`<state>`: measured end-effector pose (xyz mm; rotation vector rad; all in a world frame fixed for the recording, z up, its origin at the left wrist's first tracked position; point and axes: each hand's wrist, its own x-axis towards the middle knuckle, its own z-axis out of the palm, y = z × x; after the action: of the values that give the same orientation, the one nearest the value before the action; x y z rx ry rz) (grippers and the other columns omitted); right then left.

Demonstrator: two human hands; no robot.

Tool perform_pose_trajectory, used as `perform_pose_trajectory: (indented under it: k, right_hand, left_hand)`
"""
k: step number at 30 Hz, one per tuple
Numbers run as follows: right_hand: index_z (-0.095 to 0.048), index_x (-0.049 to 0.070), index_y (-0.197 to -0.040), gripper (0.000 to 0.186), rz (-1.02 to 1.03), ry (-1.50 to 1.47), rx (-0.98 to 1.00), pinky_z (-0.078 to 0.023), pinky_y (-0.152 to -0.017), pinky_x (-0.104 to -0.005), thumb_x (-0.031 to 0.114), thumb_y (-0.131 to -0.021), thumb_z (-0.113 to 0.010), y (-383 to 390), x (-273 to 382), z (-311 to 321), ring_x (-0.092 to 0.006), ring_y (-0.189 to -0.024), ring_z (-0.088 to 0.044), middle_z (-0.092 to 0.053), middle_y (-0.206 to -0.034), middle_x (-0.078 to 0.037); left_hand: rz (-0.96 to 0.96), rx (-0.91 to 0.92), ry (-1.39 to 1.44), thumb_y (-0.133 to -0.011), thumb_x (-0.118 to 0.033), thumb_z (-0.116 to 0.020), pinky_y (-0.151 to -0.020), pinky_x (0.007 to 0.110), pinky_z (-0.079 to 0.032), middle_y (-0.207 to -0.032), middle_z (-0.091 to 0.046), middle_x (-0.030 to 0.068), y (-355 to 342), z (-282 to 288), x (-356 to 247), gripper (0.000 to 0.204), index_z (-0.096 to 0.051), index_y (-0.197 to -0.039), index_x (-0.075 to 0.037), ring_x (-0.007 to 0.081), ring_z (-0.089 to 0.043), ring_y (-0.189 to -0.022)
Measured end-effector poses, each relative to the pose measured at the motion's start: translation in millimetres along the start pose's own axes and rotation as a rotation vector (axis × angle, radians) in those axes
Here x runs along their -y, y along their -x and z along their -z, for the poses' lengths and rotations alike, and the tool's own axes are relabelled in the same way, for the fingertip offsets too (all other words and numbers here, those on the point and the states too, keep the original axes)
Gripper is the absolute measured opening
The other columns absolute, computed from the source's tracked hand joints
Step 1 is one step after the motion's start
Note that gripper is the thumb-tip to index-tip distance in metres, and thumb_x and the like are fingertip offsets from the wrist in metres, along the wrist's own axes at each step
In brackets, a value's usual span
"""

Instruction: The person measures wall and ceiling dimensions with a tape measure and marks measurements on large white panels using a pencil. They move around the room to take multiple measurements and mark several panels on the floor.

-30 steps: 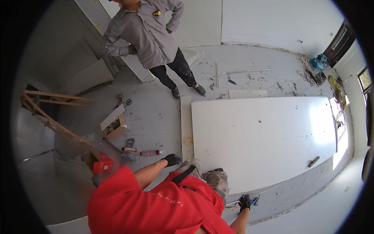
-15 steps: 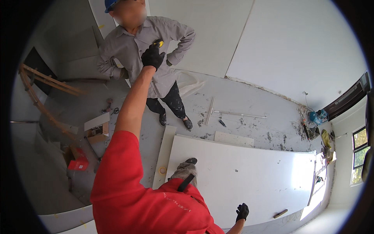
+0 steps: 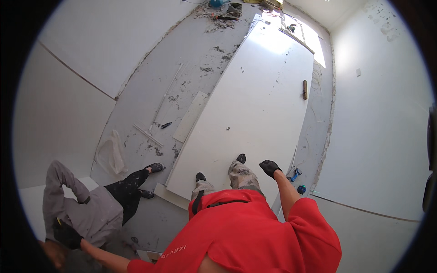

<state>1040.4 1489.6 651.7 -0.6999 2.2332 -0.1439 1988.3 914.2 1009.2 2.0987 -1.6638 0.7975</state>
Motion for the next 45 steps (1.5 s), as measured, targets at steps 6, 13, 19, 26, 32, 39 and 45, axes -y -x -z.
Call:
perform_pose_trajectory:
  k: [6, 13, 19, 26, 32, 39, 45]
  right_hand:
    - [-0.062, 0.005, -0.158, 0.065, 0.245, -0.819, 0.410, -0.055, -0.111, -0.0437, 0.050, -0.111, -0.063, -65, 210, 111, -0.0244, -0.132, -0.068, -0.073, -0.142, -0.012]
    - [-0.065, 0.011, -0.144, 0.051, 0.393, -1.720, 1.006, -0.058, -0.105, -0.0484, 0.054, -0.119, -0.052, -114, 216, 324, -0.0277, -0.128, -0.069, -0.074, -0.133, -0.008]
    - [-0.055, 0.011, -0.152, 0.045, 0.536, -2.057, 0.453, -0.060, -0.101, -0.0517, 0.020, -0.109, -0.065, -254, -35, 509, -0.0282, -0.117, -0.070, -0.068, -0.130, -0.010]
    - [-0.056, 0.013, -0.163, 0.053, 0.490, -1.532, 0.252, -0.058, -0.090, -0.0326, 0.037, -0.116, -0.062, -382, -182, 730, -0.0141, -0.111, -0.067, -0.066, -0.142, -0.004]
    - [-0.030, 0.009, -0.178, 0.087, 0.744, -1.009, -0.134, -0.044, -0.126, -0.0455, 0.023, -0.104, -0.073, -604, -319, 903, -0.0345, -0.150, -0.053, -0.051, -0.165, -0.022]
    - [-0.025, 0.009, -0.179, 0.102, 0.581, -0.713, -0.209, -0.040, -0.130, -0.0478, 0.023, -0.094, -0.078, -790, -439, 1253, -0.0415, -0.156, -0.047, -0.048, -0.166, -0.025]
    - [-0.034, 0.004, -0.175, 0.088, 0.492, -0.813, -0.562, -0.047, -0.123, -0.0460, 0.015, -0.096, -0.073, -947, -602, 1457, -0.0400, -0.147, -0.058, -0.053, -0.166, -0.026]
  left_hand:
    - [-0.353, 0.131, 0.605, -0.101, -0.017, -0.086, -0.095, 0.041, -0.060, -0.128, -0.069, 0.0163, 73, 135, -405, 0.046, -0.069, -0.140, 0.000, 0.0308, -0.072, -0.113]
    - [-0.938, 0.349, 1.140, -0.086, -0.016, -0.088, -0.084, 0.047, -0.059, -0.112, -0.072, 0.0130, 354, 294, -914, 0.038, -0.075, -0.121, -0.009, 0.0368, -0.073, -0.100]
    - [-1.381, 0.668, 1.390, -0.097, -0.019, -0.083, -0.089, 0.048, -0.058, -0.113, -0.077, 0.0122, 481, 386, -1216, 0.032, -0.076, -0.126, -0.008, 0.0319, -0.075, -0.101]
    - [-0.647, 1.446, 1.547, -0.118, -0.025, -0.061, -0.081, 0.033, -0.059, -0.110, -0.077, 0.0075, 558, 378, -1503, 0.036, -0.071, -0.141, 0.000, 0.0150, -0.073, -0.093]
    - [-0.750, 1.984, 1.220, -0.112, -0.028, -0.070, -0.086, 0.029, -0.058, -0.114, -0.080, 0.0025, 590, 394, -1841, 0.035, -0.077, -0.137, -0.004, 0.0101, -0.073, -0.099]
    - [-1.121, 2.222, 1.048, -0.105, -0.017, -0.081, -0.088, 0.029, -0.056, -0.108, -0.078, 0.0010, 578, 483, -2294, 0.024, -0.078, -0.124, -0.002, 0.0102, -0.069, -0.098]
    - [-1.339, 2.203, 1.066, -0.098, -0.010, -0.086, -0.081, 0.028, -0.054, -0.100, -0.072, 0.0024, 619, 597, -2653, 0.018, -0.069, -0.102, -0.007, 0.0096, -0.064, -0.092]
